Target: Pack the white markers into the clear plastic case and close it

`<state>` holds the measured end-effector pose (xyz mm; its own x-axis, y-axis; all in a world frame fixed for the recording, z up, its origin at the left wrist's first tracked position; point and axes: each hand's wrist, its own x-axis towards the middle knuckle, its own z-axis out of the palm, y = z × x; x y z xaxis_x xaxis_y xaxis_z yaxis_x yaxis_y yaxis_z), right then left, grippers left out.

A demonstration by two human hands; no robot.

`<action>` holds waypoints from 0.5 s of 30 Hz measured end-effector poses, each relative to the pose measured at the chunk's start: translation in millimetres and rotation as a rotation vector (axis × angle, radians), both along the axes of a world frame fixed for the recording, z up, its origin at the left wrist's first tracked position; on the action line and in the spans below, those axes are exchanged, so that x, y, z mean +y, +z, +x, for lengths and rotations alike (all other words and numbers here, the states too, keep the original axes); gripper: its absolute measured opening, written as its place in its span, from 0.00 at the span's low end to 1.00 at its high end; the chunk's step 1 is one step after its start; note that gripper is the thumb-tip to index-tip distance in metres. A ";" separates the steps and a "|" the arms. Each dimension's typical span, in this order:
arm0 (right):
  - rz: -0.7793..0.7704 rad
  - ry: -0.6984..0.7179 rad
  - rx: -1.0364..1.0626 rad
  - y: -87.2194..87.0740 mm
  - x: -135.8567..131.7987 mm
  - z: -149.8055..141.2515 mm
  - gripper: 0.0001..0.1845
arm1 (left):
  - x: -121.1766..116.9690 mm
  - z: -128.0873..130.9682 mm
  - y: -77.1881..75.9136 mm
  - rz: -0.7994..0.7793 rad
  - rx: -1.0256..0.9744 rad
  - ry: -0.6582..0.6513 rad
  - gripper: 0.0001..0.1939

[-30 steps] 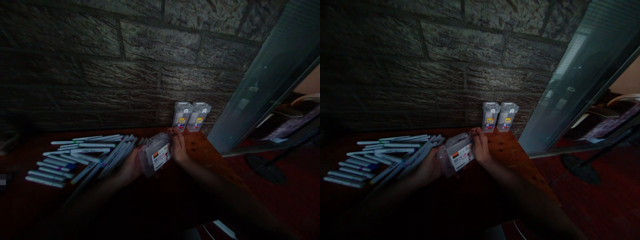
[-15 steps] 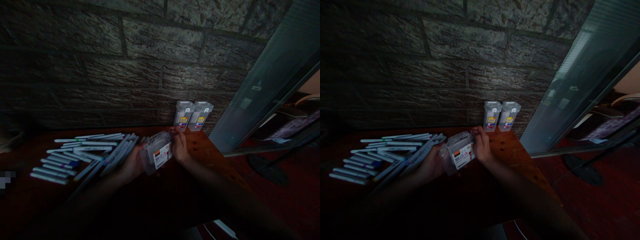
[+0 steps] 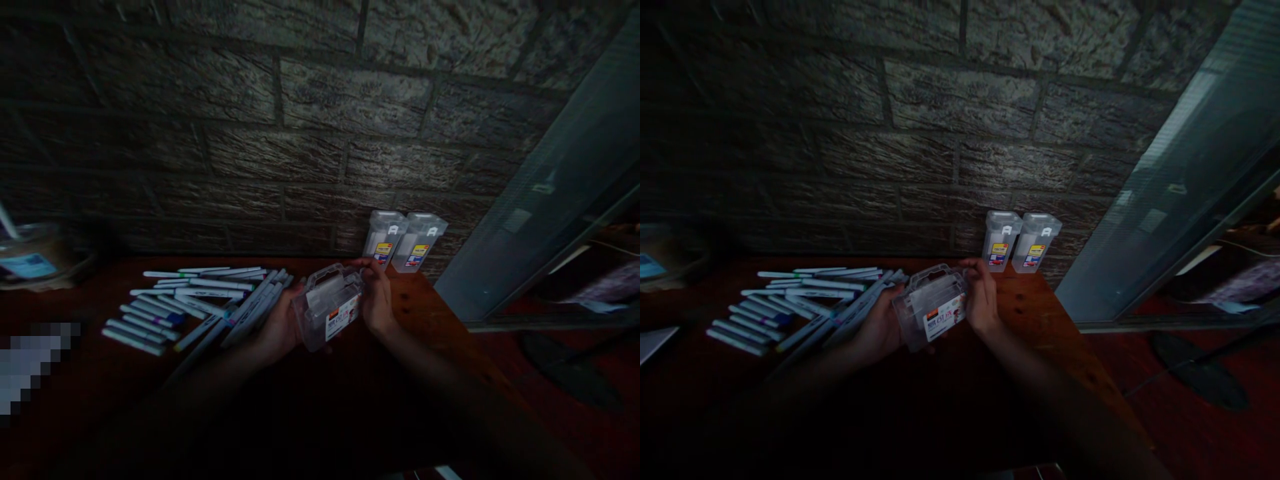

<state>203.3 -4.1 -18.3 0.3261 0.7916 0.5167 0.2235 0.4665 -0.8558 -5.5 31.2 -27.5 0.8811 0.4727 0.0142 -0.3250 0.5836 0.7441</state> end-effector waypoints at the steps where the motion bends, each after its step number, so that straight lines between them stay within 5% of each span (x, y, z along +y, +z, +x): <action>1: 0.017 0.002 0.029 0.6 0.2 -1.2 0.15 | 0.7 0.3 -0.9 0.005 -0.016 -0.004 0.37; 15: 0.030 -0.030 0.107 11.2 -4.0 -6.5 0.19 | 0.8 -1.4 5.5 -0.007 -0.057 0.148 0.35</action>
<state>196.9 -8.1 -7.1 0.4041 0.7656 0.5005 0.1455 0.4864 -0.8615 -6.9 32.0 -21.9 0.7997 0.5975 0.0585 -0.4495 0.5313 0.7182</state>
